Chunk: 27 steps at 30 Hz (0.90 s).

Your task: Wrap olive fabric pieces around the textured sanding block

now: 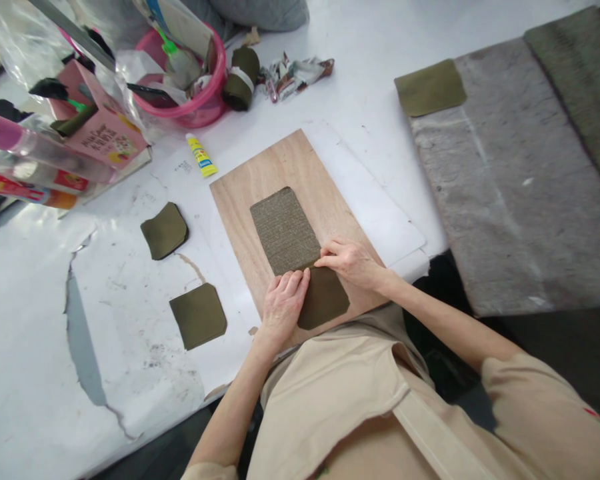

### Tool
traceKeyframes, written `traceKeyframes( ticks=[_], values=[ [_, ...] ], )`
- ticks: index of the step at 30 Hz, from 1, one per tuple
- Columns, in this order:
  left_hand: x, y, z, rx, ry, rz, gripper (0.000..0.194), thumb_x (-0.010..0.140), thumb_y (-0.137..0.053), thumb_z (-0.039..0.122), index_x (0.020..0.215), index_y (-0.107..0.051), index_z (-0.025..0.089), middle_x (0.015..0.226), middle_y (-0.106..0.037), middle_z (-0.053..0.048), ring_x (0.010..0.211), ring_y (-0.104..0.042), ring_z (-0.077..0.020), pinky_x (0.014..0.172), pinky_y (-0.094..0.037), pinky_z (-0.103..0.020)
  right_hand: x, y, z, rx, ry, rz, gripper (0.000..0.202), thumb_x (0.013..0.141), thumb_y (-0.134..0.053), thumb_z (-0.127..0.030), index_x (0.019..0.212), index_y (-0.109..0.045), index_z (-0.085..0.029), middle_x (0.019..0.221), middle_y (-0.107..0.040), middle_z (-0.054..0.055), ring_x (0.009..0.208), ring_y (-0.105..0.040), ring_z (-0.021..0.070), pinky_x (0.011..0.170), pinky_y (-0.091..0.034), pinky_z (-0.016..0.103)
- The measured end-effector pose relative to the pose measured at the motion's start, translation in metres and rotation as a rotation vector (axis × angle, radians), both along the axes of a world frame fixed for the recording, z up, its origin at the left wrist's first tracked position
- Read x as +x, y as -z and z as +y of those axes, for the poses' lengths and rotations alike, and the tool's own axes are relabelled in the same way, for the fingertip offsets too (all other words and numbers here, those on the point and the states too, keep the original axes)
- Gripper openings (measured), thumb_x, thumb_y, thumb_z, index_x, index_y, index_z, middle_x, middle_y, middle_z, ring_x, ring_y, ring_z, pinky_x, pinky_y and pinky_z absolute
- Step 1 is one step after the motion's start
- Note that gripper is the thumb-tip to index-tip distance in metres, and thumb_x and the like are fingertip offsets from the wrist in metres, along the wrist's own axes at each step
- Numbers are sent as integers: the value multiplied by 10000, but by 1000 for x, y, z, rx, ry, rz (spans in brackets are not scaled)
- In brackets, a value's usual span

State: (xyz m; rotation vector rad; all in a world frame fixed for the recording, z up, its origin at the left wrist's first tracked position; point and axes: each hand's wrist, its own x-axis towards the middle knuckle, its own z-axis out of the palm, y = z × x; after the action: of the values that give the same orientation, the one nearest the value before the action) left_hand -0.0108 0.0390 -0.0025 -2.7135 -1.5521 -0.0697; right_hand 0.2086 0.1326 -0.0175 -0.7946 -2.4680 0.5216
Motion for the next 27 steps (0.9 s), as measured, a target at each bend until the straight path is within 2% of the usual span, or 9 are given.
traceKeyframes(
  ticks=[6,15,21,27],
  values=[
    [3,-2,2,-47,-19,68,498,940,-447,111,1430,-378,161,1191,-599,-111,1121,-545,-223,923,-451,-360,5,3,1,3,-3,9,228,963,-490,-173,958,-718,-166,918,-606,72,899,-525,181,775,-477,283],
    [5,0,6,-52,-10,46,496,950,-426,116,1437,-373,192,1173,-589,-103,1110,-532,-223,913,-446,-361,11,3,0,19,19,-8,227,957,-487,-146,976,-711,-173,929,-618,69,908,-532,184,758,-484,277],
    [10,-5,10,-87,13,58,491,942,-439,104,1428,-380,146,1191,-580,-112,1088,-522,-228,914,-434,-364,11,3,-1,43,36,-15,221,956,-494,-151,971,-713,-175,930,-619,66,910,-533,182,746,-479,274],
    [11,-9,14,-116,16,63,504,935,-438,93,1430,-380,165,1189,-574,-113,1079,-524,-228,890,-433,-362,12,5,-1,5,51,7,214,961,-497,-169,1001,-707,-181,928,-628,65,915,-540,185,753,-485,284]
  ],
)
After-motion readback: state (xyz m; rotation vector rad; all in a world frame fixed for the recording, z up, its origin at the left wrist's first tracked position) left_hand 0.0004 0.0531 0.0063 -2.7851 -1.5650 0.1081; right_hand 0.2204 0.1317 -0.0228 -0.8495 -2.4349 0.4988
